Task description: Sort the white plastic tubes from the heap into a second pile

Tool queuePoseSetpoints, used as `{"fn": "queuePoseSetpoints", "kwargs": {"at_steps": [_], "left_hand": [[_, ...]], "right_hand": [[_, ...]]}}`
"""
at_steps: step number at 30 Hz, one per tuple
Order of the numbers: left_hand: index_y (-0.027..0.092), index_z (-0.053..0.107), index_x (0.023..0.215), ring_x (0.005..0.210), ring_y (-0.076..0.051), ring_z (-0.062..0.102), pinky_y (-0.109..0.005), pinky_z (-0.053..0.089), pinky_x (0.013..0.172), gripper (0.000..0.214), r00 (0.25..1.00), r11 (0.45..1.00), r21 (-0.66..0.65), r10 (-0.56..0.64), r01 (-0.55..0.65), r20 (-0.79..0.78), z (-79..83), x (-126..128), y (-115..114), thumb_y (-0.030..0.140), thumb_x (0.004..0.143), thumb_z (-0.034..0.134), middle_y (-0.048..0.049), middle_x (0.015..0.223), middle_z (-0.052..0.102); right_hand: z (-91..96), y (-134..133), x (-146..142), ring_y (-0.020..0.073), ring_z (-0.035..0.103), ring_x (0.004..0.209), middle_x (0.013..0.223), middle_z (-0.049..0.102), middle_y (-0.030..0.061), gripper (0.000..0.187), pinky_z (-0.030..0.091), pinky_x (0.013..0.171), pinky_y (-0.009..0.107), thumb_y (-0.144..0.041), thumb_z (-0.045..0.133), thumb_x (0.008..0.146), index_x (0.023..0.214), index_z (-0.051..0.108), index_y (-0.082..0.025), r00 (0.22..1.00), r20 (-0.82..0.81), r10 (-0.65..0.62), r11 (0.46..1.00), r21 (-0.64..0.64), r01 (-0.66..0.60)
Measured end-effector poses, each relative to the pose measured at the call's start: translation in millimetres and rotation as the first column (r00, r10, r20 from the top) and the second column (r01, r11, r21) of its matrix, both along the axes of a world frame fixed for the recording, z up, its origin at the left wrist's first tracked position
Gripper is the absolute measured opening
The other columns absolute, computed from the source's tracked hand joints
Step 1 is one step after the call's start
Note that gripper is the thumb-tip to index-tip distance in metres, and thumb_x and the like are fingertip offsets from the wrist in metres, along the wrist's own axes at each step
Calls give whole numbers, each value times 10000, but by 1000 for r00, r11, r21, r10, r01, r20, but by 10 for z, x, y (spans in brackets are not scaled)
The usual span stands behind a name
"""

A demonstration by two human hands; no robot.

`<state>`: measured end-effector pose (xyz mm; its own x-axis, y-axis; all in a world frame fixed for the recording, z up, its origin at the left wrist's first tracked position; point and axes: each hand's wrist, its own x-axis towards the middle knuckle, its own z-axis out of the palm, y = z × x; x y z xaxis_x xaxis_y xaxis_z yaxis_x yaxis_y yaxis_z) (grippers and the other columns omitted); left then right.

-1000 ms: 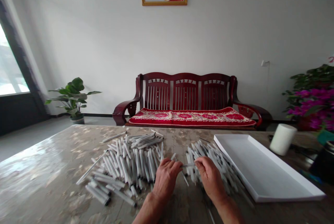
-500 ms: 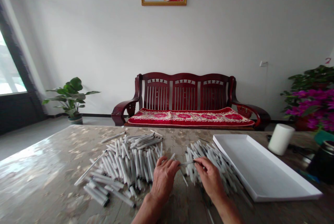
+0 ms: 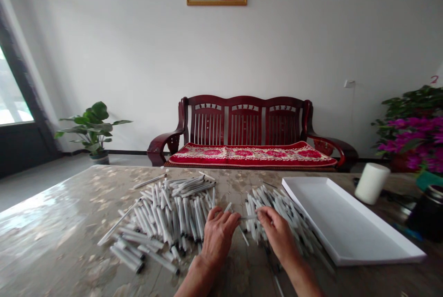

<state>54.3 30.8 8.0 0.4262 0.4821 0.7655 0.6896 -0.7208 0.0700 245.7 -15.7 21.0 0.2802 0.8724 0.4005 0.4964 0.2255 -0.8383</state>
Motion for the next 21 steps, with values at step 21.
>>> {"fn": "queuePoseSetpoints", "kwargs": {"at_steps": [21], "left_hand": [[263, 671, 908, 657, -139, 673, -340, 428, 892, 184, 1000, 999, -36, 5, -4, 7, 17, -3, -11, 210, 987, 512, 47, 705, 700]], "right_hand": [[-20, 40, 32, 233, 690, 860, 941, 753, 64, 319, 527, 769, 308, -476, 590, 819, 944, 738, -221, 995, -91, 44, 999, 28, -41]]}}
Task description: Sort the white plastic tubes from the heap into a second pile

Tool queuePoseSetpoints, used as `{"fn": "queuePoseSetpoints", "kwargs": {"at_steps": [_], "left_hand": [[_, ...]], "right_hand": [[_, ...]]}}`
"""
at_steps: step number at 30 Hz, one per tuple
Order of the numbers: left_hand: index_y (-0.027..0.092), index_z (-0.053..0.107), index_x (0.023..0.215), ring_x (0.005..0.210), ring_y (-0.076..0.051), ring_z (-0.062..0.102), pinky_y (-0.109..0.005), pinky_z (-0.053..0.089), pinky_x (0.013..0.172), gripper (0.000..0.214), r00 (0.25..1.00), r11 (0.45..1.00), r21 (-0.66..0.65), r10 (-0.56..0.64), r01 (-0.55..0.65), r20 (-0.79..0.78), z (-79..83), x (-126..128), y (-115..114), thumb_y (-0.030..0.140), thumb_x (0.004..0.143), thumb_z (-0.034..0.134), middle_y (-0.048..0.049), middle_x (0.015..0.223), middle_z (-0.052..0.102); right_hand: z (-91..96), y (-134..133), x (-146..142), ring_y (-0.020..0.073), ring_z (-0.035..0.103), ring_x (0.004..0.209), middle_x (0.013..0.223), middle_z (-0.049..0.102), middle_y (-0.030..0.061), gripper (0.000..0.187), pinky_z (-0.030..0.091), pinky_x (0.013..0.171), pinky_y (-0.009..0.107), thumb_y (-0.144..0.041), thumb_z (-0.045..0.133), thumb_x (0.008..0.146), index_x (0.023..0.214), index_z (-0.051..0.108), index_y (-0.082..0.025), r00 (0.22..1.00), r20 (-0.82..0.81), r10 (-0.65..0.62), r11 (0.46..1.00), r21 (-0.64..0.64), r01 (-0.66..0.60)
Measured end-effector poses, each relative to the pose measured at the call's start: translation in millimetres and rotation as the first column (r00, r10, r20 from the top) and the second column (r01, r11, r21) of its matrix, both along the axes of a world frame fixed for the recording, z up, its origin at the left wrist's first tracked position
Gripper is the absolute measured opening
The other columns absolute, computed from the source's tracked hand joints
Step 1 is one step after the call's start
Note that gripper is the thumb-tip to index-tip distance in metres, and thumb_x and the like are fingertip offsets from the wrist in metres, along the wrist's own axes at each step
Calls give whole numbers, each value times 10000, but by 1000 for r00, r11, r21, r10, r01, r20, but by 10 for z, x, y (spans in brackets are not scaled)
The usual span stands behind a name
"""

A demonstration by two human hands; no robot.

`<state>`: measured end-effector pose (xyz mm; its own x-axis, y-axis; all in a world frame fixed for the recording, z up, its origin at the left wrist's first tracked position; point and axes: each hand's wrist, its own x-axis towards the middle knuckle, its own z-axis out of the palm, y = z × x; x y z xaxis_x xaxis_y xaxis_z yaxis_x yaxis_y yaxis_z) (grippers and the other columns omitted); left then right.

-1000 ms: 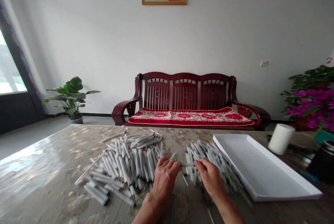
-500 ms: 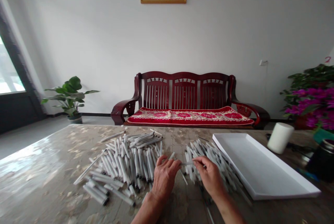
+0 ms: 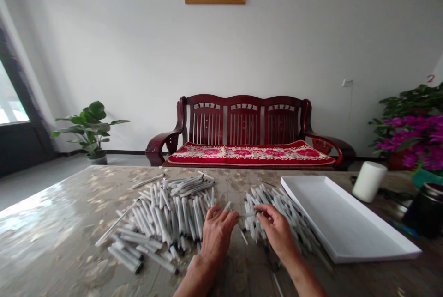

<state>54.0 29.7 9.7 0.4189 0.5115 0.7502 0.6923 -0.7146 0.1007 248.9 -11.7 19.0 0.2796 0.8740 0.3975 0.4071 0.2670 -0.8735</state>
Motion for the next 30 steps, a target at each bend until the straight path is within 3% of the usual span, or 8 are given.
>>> {"fn": "queuePoseSetpoints", "kwargs": {"at_steps": [5, 7, 10, 12, 16, 21, 25, 30], "left_hand": [[265, 674, 904, 645, -141, 669, -348, 430, 895, 190, 1000, 1000, 1, -7, 7, -10, -16, 6, 3, 225, 991, 509, 47, 695, 698], [263, 670, 905, 647, -144, 669, -355, 426, 897, 197, 1000, 1000, -2, -5, 5, -4, -24, 6, 8, 228, 997, 499, 45, 707, 703], [263, 667, 922, 664, -151, 675, -367, 418, 911, 189, 1000, 1000, -5, -1, 1, 14, -30, -1, 14, 227, 998, 498, 46, 721, 706], [266, 669, 929, 670, -155, 678, -370, 417, 916, 175, 1000, 1000, -9, -2, 2, 17, -31, -6, 14, 230, 993, 509, 48, 720, 704], [266, 671, 917, 652, -153, 675, -369, 424, 911, 173, 1000, 1000, -13, -14, 14, 14, -45, -6, 21, 231, 989, 517, 50, 703, 699], [262, 679, 924, 658, -156, 685, -375, 441, 904, 182, 999, 997, -68, -29, 30, 24, -64, -29, 61, 216, 979, 512, 36, 728, 728], [253, 688, 927, 669, -165, 690, -393, 447, 930, 184, 1000, 991, -132, -16, 15, -4, -56, -58, 79, 218, 967, 512, 17, 738, 738], [261, 693, 944, 714, -172, 707, -405, 430, 957, 195, 1000, 992, -129, 5, -6, -9, -70, -56, 73, 207, 973, 507, 20, 763, 740]], "right_hand": [[-31, 4, 5, 219, 636, 627, 633, 668, 28, 390, 487, 588, 298, -569, 549, 843, 743, 691, -220, 999, 34, -24, 994, -107, 27], [-25, 6, 9, 230, 664, 703, 709, 707, 44, 335, 512, 659, 307, -522, 582, 825, 772, 707, -216, 1000, 23, -9, 998, -66, 10], [-11, 3, 7, 244, 694, 868, 928, 755, 69, 352, 535, 784, 320, -499, 605, 813, 973, 732, -212, 998, -53, 27, 999, -21, -28], [-13, 1, 1, 237, 692, 817, 890, 750, 65, 391, 538, 742, 317, -539, 578, 833, 985, 725, -210, 997, -67, 27, 998, -51, -30], [-20, 1, -8, 215, 631, 620, 637, 673, 32, 374, 486, 584, 294, -547, 550, 842, 755, 694, -213, 1000, 15, 10, 995, -96, -8], [-12, 25, 70, 227, 684, 764, 809, 746, 53, 254, 529, 726, 307, -419, 589, 807, 860, 741, -222, 999, 22, -40, 999, 33, 39], [-77, 54, 174, 233, 696, 859, 895, 750, 58, 203, 529, 816, 339, -319, 563, 827, 879, 743, -240, 985, 149, -87, 994, 82, 76], [-121, 40, 158, 235, 684, 876, 907, 737, 67, 210, 528, 820, 355, -230, 559, 826, 916, 748, -238, 945, 307, -113, 991, 108, 84]]}}
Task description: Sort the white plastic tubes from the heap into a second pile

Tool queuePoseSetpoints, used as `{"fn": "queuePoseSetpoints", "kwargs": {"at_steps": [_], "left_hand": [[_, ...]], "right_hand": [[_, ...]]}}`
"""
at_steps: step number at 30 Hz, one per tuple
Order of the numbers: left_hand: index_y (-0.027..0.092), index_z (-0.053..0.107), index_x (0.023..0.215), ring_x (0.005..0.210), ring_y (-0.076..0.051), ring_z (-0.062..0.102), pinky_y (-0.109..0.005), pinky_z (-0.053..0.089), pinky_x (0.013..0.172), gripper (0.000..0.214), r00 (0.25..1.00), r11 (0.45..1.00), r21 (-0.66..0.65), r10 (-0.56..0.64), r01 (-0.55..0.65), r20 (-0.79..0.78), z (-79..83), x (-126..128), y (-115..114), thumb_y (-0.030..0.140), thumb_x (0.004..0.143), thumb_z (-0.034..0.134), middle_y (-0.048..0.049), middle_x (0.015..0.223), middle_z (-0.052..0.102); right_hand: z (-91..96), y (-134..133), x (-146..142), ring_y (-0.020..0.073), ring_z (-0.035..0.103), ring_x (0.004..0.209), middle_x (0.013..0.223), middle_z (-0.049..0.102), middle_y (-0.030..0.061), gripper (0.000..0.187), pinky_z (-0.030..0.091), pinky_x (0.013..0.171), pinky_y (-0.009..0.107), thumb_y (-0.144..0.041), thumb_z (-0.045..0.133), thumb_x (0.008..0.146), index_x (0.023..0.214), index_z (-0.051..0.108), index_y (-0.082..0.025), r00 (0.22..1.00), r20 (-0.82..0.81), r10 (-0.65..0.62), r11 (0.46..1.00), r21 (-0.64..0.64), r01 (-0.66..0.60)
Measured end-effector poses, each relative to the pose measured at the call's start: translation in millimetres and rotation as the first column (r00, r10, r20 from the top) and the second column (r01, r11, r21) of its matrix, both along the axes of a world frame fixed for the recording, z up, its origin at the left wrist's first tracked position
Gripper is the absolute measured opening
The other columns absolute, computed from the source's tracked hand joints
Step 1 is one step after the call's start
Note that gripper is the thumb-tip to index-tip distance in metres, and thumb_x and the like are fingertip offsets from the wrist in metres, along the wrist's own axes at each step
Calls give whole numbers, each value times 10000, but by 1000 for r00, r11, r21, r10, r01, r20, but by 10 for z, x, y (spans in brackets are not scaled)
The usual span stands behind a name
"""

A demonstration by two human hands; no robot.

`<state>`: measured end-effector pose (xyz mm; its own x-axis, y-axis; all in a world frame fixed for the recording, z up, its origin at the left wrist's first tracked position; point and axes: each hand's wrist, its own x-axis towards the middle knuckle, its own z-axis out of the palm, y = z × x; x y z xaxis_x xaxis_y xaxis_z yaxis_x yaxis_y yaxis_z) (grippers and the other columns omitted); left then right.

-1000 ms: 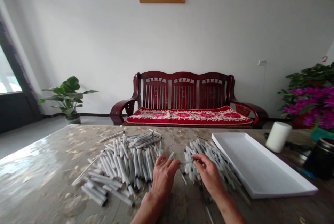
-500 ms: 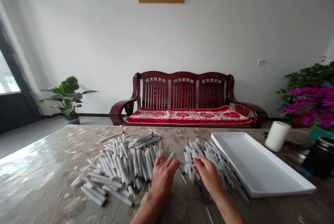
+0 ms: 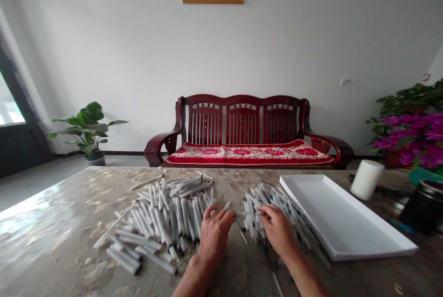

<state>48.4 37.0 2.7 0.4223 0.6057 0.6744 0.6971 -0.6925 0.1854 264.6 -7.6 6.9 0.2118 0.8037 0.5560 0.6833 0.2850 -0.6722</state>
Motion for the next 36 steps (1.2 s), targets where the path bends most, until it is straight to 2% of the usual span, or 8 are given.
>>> {"fn": "queuePoseSetpoints", "kwargs": {"at_steps": [3, 6, 14, 23, 27, 31, 34, 36], "left_hand": [[262, 691, 951, 718, -167, 707, -401, 416, 973, 187, 1000, 1000, 0, -3, 3, -11, -3, -2, -1, 219, 979, 511, 24, 759, 733], [263, 687, 951, 727, -167, 707, -392, 411, 968, 175, 999, 1000, 3, -16, 16, -28, 7, 0, -3, 225, 980, 518, 28, 761, 731], [274, 697, 963, 731, -170, 706, -394, 400, 979, 171, 999, 1000, 18, -18, 19, -37, 15, -16, 8, 213, 961, 537, 33, 749, 730], [275, 718, 947, 768, -202, 727, -422, 413, 968, 219, 982, 981, -42, 188, -189, -22, 55, -121, 44, 243, 959, 502, -8, 841, 780], [267, 725, 941, 738, -190, 722, -375, 440, 889, 244, 968, 968, -53, 241, -245, -71, 38, -105, 56, 233, 957, 484, -12, 823, 780], [257, 721, 1024, 759, -187, 726, -357, 435, 861, 249, 966, 968, -92, 222, -235, -130, 20, -47, 40, 190, 948, 493, -21, 853, 787], [260, 698, 1120, 772, -180, 729, -339, 436, 849, 268, 974, 974, -108, 182, -197, -137, 1, 12, 18, 199, 958, 493, -18, 839, 784], [261, 696, 1135, 754, -171, 726, -325, 437, 840, 277, 980, 981, -96, 159, -171, -119, -5, 43, 10, 221, 978, 472, -16, 792, 774]], "right_hand": [[48, -29, -57, 226, 679, 882, 915, 733, 72, 205, 526, 813, 336, -271, 555, 875, 937, 748, -235, 1000, 8, 30, 999, 23, -31], [94, -46, -106, 218, 676, 856, 868, 726, 64, 207, 518, 790, 318, -297, 542, 892, 860, 736, -232, 999, -13, 48, 998, 28, -48], [90, -31, -126, 192, 651, 734, 763, 699, 45, 214, 498, 701, 289, -332, 533, 856, 761, 688, -220, 998, -65, -3, 1000, 26, 4], [106, 13, 350, 221, 660, 685, 741, 729, 68, 365, 526, 670, 326, -531, 558, 802, 813, 697, -195, 916, -296, -269, 950, 75, 303], [104, -14, 292, 204, 621, 673, 755, 705, 72, 294, 502, 648, 320, -463, 550, 850, 802, 684, -205, 941, -161, -298, 926, 191, 326], [115, -76, 130, 205, 612, 766, 782, 668, 60, 171, 499, 740, 334, -302, 539, 900, 813, 663, -224, 978, 113, -176, 940, 316, 133], [122, -131, 36, 202, 604, 794, 792, 650, 52, 147, 492, 763, 334, -230, 533, 911, 826, 653, -225, 962, 266, -60, 959, 282, -18], [126, -160, -21, 200, 599, 803, 801, 646, 50, 157, 486, 767, 332, -221, 526, 920, 829, 653, -225, 948, 318, -19, 968, 243, -62]]}}
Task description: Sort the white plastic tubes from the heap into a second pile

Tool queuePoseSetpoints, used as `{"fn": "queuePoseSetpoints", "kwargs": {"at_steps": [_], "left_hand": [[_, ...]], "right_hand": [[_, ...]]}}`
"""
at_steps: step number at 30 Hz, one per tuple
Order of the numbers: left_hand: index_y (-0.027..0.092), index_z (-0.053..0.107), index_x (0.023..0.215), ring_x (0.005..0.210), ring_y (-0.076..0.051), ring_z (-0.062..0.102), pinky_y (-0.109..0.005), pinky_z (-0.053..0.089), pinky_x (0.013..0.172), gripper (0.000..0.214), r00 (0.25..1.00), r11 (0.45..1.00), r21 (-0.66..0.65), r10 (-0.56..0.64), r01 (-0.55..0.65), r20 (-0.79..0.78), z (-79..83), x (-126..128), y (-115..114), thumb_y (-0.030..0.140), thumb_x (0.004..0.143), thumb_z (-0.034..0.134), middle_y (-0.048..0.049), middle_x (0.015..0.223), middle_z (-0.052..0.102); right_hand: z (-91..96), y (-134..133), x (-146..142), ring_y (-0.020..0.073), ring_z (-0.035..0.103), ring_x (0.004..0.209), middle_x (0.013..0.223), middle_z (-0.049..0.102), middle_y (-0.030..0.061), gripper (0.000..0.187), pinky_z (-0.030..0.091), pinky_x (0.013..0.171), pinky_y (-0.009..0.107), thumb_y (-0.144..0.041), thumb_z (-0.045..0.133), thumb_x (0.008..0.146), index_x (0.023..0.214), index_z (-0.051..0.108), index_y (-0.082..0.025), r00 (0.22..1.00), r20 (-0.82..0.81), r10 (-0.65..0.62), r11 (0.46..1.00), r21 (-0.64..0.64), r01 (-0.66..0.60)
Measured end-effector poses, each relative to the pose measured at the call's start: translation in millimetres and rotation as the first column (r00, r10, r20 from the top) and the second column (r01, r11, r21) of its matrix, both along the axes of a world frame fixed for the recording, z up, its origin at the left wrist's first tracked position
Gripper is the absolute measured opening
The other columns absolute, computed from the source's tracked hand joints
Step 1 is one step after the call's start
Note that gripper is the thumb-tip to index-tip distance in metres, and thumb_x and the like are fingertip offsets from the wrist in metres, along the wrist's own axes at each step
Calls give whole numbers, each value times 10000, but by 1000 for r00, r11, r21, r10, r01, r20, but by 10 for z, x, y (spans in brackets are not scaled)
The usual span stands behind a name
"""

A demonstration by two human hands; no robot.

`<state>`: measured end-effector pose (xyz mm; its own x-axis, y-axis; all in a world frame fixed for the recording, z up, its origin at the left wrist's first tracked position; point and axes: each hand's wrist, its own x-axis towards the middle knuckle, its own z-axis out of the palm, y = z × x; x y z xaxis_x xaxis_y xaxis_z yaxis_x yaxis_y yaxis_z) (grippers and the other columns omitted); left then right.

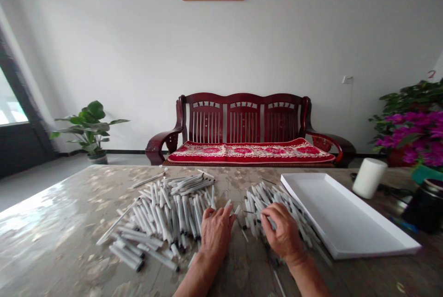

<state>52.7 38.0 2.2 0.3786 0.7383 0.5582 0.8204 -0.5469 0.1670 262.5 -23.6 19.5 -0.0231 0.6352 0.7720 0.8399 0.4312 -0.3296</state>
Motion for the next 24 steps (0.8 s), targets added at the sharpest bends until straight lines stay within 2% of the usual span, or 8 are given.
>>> {"fn": "queuePoseSetpoints", "kwargs": {"at_steps": [3, 7, 10, 13, 15, 20, 24], "left_hand": [[261, 725, 1044, 734, -165, 722, -330, 431, 869, 286, 1000, 1000, -3, 6, -6, 25, 34, -2, 2, 215, 989, 449, -14, 770, 773], [265, 734, 888, 804, -187, 727, -367, 417, 915, 314, 991, 987, -86, 136, -135, 7, 178, -127, 15, 200, 979, 441, -18, 852, 789], [271, 738, 927, 874, -208, 724, -378, 414, 902, 281, 969, 957, -155, 247, -247, -15, 290, -241, 33, 222, 960, 463, -30, 914, 791], [265, 746, 962, 902, -225, 716, -374, 416, 874, 243, 953, 927, -225, 297, -301, -53, 343, -288, 76, 237, 927, 507, -49, 962, 787], [258, 746, 997, 913, -232, 711, -375, 421, 862, 242, 950, 918, -246, 302, -311, -76, 341, -275, 122, 234, 917, 519, -66, 991, 781], [227, 742, 973, 866, -241, 693, -363, 447, 794, 267, 950, 938, -180, 271, -296, -152, 269, -179, 247, 187, 920, 483, -104, 980, 749], [204, 730, 943, 839, -248, 683, -362, 465, 777, 268, 927, 936, -159, 267, -315, -263, 221, -127, 306, 142, 910, 472, -118, 961, 727]], "right_hand": [[19, -30, -125, 201, 605, 832, 843, 660, 51, 166, 484, 789, 337, -217, 516, 928, 867, 670, -225, 998, 49, 38, 998, -58, -35], [40, -63, -396, 227, 615, 1012, 1070, 704, 59, 215, 465, 937, 379, -198, 548, 909, 1047, 704, -250, 982, 113, 154, 968, -215, -128], [-5, -71, -591, 251, 530, 1258, 1289, 668, 24, 312, 361, 1115, 423, -243, 610, 906, 1205, 681, -295, 952, 149, 266, 920, -333, -205], [-87, -49, -684, 246, 482, 1336, 1317, 662, -15, 314, 236, 1203, 470, -268, 612, 926, 1227, 672, -336, 921, 160, 354, 866, -429, -258], [-119, -27, -677, 238, 521, 1296, 1238, 698, -2, 257, 226, 1208, 478, -249, 599, 936, 1162, 703, -316, 929, 151, 337, 862, -447, -240], [-98, 1, -519, 230, 609, 1134, 975, 737, 27, 193, 275, 1175, 475, -158, 572, 933, 907, 740, -250, 971, 166, 170, 914, -394, -92], [-103, -6, -425, 245, 596, 1141, 919, 736, 18, 190, 308, 1144, 476, -150, 586, 924, 855, 735, -245, 980, 176, 99, 942, -335, -35]]}}
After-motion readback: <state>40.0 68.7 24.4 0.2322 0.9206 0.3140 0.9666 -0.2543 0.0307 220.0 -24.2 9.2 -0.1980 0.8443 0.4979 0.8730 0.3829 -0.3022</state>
